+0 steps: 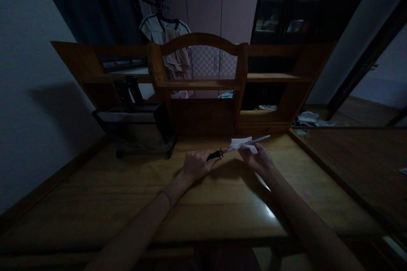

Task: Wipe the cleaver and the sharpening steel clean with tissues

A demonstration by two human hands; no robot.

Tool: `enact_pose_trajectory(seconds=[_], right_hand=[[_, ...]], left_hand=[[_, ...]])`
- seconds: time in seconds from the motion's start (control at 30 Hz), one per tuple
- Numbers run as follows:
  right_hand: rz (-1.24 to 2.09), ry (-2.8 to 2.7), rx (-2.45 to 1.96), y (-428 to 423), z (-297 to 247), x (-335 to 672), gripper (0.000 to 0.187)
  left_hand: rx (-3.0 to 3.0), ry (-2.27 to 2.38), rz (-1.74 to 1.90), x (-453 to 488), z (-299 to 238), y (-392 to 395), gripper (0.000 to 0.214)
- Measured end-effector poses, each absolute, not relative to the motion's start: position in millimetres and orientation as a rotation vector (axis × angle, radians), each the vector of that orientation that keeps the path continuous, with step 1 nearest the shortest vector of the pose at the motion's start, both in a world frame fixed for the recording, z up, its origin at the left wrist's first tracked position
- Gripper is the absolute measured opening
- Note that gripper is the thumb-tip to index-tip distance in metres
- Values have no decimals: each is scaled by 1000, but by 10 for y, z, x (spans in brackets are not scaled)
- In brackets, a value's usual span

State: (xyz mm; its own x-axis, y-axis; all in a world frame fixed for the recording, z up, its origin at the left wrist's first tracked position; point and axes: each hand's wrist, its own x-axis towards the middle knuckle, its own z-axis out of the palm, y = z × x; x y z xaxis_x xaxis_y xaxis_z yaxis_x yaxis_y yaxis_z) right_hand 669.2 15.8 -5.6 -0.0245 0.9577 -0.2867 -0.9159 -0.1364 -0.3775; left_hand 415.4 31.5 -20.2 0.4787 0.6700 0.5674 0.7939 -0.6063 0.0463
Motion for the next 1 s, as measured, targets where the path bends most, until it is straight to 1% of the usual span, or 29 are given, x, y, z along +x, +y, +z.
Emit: enact_pose_trajectory(seconds=[0.13, 0.37, 0.53, 0.63, 0.83, 0.93, 1.0], right_hand=[[1594, -43, -510, 154, -47, 6796, 20], [1392, -164, -560, 249, -146, 7043, 12], [1286, -85, -573, 269, -141, 7209, 17], [1275, -99, -517, 222, -89, 7210, 19], [1359, -369, -221, 89, 84, 6962, 22], [1354, -544, -228, 92, 104, 6826, 26], [1325, -653, -316, 127, 82, 6761, 26]], left_hand=[[-2529, -1206, -823, 4179, -203, 292, 46], [-2541, -1193, -794, 4169, -199, 294, 45], [-2544, -1195, -795, 4159, -187, 290, 45], [-2534, -1229, -816, 4151, -201, 300, 43], [-2450, -1434, -879, 4131, -214, 330, 48], [-2444, -1492, -881, 4131, -212, 341, 51], [-2443, -1512, -874, 4133, -215, 346, 54]])
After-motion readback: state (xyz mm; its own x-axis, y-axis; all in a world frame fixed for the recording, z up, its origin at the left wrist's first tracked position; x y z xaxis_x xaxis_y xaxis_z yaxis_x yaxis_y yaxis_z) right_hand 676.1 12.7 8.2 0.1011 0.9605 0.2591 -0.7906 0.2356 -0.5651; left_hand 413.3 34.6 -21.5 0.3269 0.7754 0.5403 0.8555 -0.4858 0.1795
